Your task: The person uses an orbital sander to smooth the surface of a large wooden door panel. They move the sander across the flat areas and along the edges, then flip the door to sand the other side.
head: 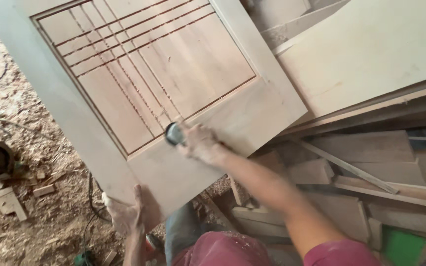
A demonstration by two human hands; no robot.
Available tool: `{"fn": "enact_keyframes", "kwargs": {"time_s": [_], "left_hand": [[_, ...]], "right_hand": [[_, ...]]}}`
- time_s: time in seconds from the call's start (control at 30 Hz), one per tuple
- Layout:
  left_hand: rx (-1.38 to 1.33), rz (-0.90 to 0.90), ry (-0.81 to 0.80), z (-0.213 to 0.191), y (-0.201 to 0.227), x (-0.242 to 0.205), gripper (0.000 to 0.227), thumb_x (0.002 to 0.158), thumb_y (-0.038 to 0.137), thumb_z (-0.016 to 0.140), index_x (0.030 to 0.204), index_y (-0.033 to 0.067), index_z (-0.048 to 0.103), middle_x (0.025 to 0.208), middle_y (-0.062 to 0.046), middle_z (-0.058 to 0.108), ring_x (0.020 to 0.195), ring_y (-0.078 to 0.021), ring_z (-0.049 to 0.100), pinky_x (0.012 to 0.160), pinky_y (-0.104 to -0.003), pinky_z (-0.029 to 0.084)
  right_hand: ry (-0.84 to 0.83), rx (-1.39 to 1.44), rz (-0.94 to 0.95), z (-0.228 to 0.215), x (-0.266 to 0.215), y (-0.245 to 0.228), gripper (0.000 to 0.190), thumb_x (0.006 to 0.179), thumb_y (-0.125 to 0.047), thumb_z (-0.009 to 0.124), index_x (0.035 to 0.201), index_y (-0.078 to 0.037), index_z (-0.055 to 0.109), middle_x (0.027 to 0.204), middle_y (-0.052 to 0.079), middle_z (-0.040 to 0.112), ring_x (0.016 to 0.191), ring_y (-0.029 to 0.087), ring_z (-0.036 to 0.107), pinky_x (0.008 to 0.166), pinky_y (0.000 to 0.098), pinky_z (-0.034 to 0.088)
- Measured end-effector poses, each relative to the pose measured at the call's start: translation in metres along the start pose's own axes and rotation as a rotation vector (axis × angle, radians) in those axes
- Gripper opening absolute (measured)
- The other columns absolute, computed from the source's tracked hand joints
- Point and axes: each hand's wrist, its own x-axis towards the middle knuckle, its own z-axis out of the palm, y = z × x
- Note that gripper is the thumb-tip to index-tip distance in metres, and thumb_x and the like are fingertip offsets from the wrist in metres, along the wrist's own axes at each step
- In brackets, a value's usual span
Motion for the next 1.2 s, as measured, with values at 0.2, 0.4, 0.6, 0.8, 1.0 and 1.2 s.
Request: {"fn": "enact_keyframes", "kwargs": {"time_s": [0.2, 0.4, 0.6, 0.8, 1.0, 1.2], "left_hand": [[-0.109, -0.119, -0.117, -0.061, 0.071, -0.026, 0.125, 0.075, 0.087, 0.052, 0.16, -0.0023, 0.026, 0.125, -0.031, 0.057, 0.115, -0.0463, 0.06, 0.087, -0.063, 0.054], [-0.355, -0.151, -0.077, -0.087, 0.14, -0.043, 0.119, 0.074, 0.079, 0.057, 0.156, -0.0036, 0.033, 0.113, -0.029, 0.065, 0.101, -0.0414, 0.067, 0.082, -0.054, 0.057], [-0.29, -0.147, -0.037, -0.067, 0.152, -0.032, 0.109, 0.076, 0.071, 0.058, 0.152, -0.0035, 0.037, 0.112, -0.027, 0.065, 0.1, -0.0388, 0.067, 0.081, -0.051, 0.057], [-0.257, -0.147, -0.058, -0.053, 0.138, -0.043, 0.098, 0.079, 0.063, 0.059, 0.149, -0.0034, 0.04, 0.111, -0.025, 0.066, 0.098, -0.0361, 0.067, 0.08, -0.048, 0.057], [-0.257, -0.089, -0.076, -0.031, 0.126, -0.053, 0.088, 0.082, 0.056, 0.059, 0.145, -0.0033, 0.043, 0.109, -0.022, 0.066, 0.096, -0.0335, 0.067, 0.079, -0.046, 0.057], [-0.294, 0.028, -0.157, -0.013, 0.093, -0.054, 0.078, 0.085, 0.048, 0.06, 0.142, -0.0032, 0.046, 0.108, -0.02, 0.067, 0.095, -0.0309, 0.068, 0.078, -0.043, 0.057]], "right_hand": [[0.206, 0.018, 0.136, -0.025, 0.017, 0.105, 0.092, 0.081, -0.048, 0.073, 0.158, -0.019, 0.031, 0.095, 0.019, 0.07, 0.084, 0.034, 0.07, 0.077, 0.0489, 0.06], [0.179, 0.104, 0.371, -0.037, 0.028, 0.179, 0.092, 0.083, -0.047, 0.069, 0.16, -0.019, 0.028, 0.101, 0.02, 0.071, 0.09, 0.036, 0.074, 0.082, 0.0495, 0.061], [0.396, 0.102, 0.405, -0.056, 0.035, 0.246, 0.084, 0.076, -0.049, 0.079, 0.146, -0.019, 0.043, 0.116, 0.025, 0.067, 0.107, 0.042, 0.065, 0.091, 0.0525, 0.053], [0.282, 0.186, 0.626, -0.071, 0.039, 0.291, 0.081, 0.081, -0.051, 0.074, 0.151, -0.021, 0.044, 0.123, 0.025, 0.066, 0.115, 0.041, 0.064, 0.099, 0.0501, 0.053], [0.441, 0.255, 0.651, -0.074, 0.032, 0.317, 0.075, 0.078, -0.048, 0.078, 0.141, -0.017, 0.054, 0.121, 0.02, 0.069, 0.114, 0.039, 0.065, 0.099, 0.0509, 0.051], [0.57, 0.306, 0.33, -0.051, 0.031, 0.253, 0.065, 0.069, -0.04, 0.083, 0.127, -0.018, 0.063, 0.116, 0.015, 0.072, 0.105, 0.033, 0.07, 0.092, 0.0439, 0.057]]}}
